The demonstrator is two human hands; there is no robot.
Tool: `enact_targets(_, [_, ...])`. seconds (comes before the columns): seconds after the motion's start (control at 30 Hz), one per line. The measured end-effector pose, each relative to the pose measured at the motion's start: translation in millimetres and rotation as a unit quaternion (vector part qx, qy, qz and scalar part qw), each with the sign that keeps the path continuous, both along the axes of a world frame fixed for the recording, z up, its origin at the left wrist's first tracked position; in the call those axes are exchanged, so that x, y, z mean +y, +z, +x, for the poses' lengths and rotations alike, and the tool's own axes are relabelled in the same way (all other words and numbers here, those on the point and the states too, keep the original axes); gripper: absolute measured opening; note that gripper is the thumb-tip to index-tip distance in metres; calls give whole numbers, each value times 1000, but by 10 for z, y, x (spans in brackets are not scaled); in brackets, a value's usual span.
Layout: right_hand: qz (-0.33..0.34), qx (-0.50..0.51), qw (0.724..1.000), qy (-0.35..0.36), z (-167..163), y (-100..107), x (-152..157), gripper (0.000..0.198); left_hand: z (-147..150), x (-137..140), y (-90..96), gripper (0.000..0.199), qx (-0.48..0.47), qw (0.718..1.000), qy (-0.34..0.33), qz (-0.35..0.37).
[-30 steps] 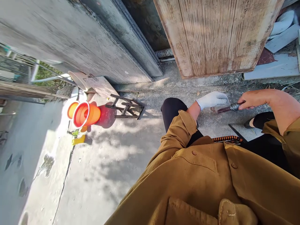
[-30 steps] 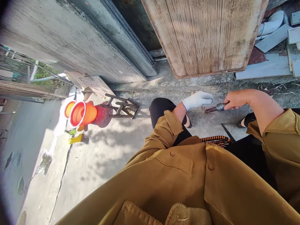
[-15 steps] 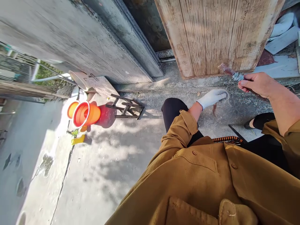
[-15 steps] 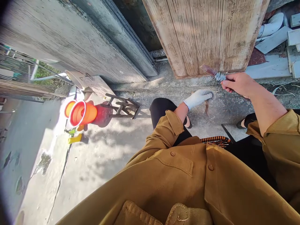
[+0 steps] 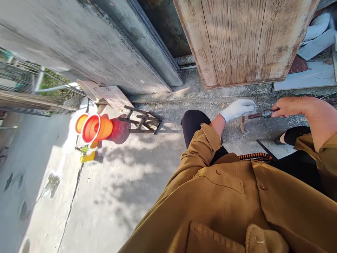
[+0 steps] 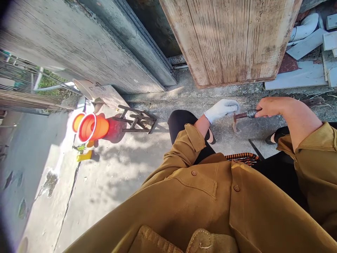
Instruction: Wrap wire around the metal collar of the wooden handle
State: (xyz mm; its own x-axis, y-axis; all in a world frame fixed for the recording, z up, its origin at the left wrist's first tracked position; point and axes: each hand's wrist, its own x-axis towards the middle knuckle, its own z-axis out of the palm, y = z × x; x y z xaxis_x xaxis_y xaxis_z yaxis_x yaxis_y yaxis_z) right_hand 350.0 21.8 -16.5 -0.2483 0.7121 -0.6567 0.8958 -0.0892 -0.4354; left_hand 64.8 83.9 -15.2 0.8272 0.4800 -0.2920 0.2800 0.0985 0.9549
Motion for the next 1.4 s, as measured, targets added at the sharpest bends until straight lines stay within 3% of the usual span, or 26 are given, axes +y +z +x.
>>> enact_targets(0.1, [-146, 88, 983, 67, -36, 150, -57, 59, 6, 33, -22, 34, 1, 1000, 17, -18])
enact_targets(0.13, [-149, 128, 978, 65, -62, 220, -69, 61, 10, 49, -41, 35, -4, 999, 26, -25])
enact_targets(0.2, [-109, 216, 970, 21, -124, 355, -82, 65, 23, 75, -83, 39, -21, 998, 59, -30])
enact_targets(0.33, [39, 313, 937, -149, -265, 483, -79, 64, 58, 52, -124, 41, -36, 994, 97, -34])
enact_targets(0.4, [85, 311, 916, -238, -324, 461, -57, 55, 71, 8, -117, 36, -25, 996, 71, -40])
enact_targets(0.47, [112, 242, 918, -293, -346, 396, -14, 46, 74, -32, -102, 29, -4, 999, 30, -27])
enact_targets(0.53, [137, 87, 949, -272, -323, 304, 40, 41, 68, -54, -83, 25, 25, 1000, -6, 7])
enact_targets(0.6, [161, -73, 965, -192, -275, 203, 85, 39, 56, -61, -60, 24, 54, 997, -30, 56])
enact_targets(0.67, [145, -150, 972, -108, -237, 117, 100, 35, 43, -62, -32, 23, 75, 991, -45, 105])
enact_targets(0.77, [6, -115, 993, -27, -233, 73, 51, 29, 35, -71, -1, 20, 88, 985, -81, 126])
enact_targets(0.87, [-139, 26, 989, 32, -248, 140, -34, 36, 53, -77, -25, 18, 71, 991, -95, 65])
enact_targets(0.97, [-160, 162, 973, 25, -228, 237, -75, 43, 99, -63, -123, 21, 20, 999, -39, -18])
enact_targets(1.1, [-67, 269, 952, -130, -263, 260, -61, 50, 169, -68, -279, 37, -34, 988, 118, -96])
enact_targets(1.17, [-13, 288, 933, -214, -365, 231, -50, 50, 195, -101, -322, 44, -40, 977, 167, -125])
enact_targets(1.3, [76, 211, 922, -316, -646, 208, -50, 41, 248, -186, -341, 53, -110, 959, 206, -160])
enact_targets(1.4, [136, 80, 948, -275, -822, 212, -82, 31, 305, -217, -336, 45, -132, 941, 266, -165])
